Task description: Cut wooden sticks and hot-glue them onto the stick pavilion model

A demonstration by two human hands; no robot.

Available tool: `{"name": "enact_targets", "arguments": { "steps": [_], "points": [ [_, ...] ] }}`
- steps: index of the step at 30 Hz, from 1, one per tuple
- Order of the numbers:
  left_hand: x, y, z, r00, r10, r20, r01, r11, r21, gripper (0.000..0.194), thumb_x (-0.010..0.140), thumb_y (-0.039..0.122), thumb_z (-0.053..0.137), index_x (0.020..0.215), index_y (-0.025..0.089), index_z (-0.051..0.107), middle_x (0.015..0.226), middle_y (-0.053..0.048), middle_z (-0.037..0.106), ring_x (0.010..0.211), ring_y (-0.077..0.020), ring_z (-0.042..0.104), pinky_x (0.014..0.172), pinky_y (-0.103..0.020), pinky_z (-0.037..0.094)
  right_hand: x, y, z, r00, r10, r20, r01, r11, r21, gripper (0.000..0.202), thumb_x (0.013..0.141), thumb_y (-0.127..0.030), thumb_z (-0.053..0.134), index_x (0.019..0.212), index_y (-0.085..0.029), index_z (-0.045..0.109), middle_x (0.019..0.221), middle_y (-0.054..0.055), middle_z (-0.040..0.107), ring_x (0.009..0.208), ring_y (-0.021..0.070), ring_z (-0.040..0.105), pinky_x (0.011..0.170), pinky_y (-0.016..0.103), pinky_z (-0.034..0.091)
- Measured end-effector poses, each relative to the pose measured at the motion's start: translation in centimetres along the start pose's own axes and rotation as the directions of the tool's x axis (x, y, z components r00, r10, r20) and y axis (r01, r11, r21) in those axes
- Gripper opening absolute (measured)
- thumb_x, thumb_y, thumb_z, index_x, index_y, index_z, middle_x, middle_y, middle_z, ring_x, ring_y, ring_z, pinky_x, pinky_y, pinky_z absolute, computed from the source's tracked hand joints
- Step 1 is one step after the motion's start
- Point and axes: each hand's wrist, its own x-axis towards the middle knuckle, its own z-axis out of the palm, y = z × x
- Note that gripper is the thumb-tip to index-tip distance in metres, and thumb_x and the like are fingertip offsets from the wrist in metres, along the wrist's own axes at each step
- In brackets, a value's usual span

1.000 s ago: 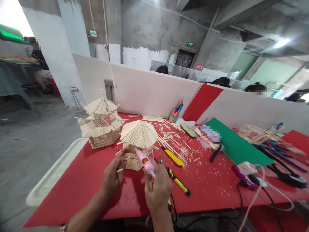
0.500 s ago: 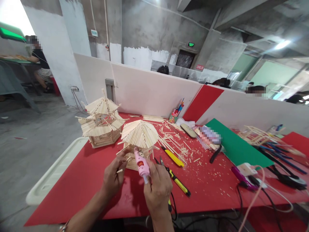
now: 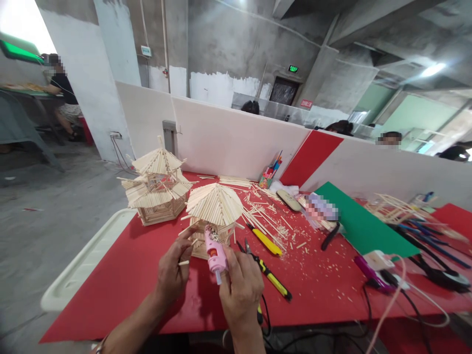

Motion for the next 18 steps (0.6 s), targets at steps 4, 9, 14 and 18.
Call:
{"name": "enact_targets", "arguments": {
  "steps": [4,9,14,18],
  "points": [
    [-0.06,-0.14,0.03,1.000,0.003,0.009,-0.003,1.000,-0.014,0.020,0.087,0.008,0.041,0.098,0.020,0.052,0.124,-0.015,0.062,0.113,-0.0220,0.059,0.086,-0.034,0.051,0.00,-0.04,-0.05,1.000,-0.020,0.021,0.020,1.000,-0.018,0.036,0.085,-0.013,0.046,0.119,-0.020,0.053,0.092,0.008,0.063,0.083,0.0204,0.055,0.070,0.033,0.044],
    [-0.05,-0.09,0.01,1.000,0.004,0.005,-0.004,1.000,-0.017,0.020,0.087,0.008,0.042,0.097,0.021,0.052,0.124,-0.015,0.062,0.113,-0.0225,0.058,0.087,-0.036,0.051,-0.13,-0.10,-0.13,0.999,-0.005,0.052,0.004,1.000,0.011,0.038,0.085,-0.014,0.047,0.123,-0.021,0.052,0.092,0.007,0.064,0.080,0.0196,0.055,0.071,0.034,0.044],
    [-0.20,-0.22,0.09,1.000,0.013,-0.006,-0.013,1.000,-0.027,0.020,0.087,0.008,0.043,0.098,0.021,0.052,0.123,-0.014,0.062,0.114,-0.0230,0.058,0.089,-0.038,0.050,-0.25,-0.29,-0.47,0.999,-0.006,0.044,0.006,1.000,0.005,0.038,0.085,-0.015,0.047,0.121,-0.021,0.054,0.091,0.006,0.064,0.079,0.0189,0.056,0.072,0.033,0.044],
    [-0.32,-0.44,0.18,1.000,-0.010,0.009,0.011,0.999,-0.051,0.019,0.087,0.008,0.043,0.097,0.021,0.052,0.126,-0.014,0.060,0.116,-0.0231,0.057,0.091,-0.038,0.049,-0.44,-0.48,-0.74,0.999,0.027,0.034,-0.029,0.999,0.046,0.034,0.086,-0.017,0.047,0.119,-0.021,0.055,0.090,0.006,0.064,0.080,0.0183,0.057,0.069,0.030,0.045]
  ]
}}
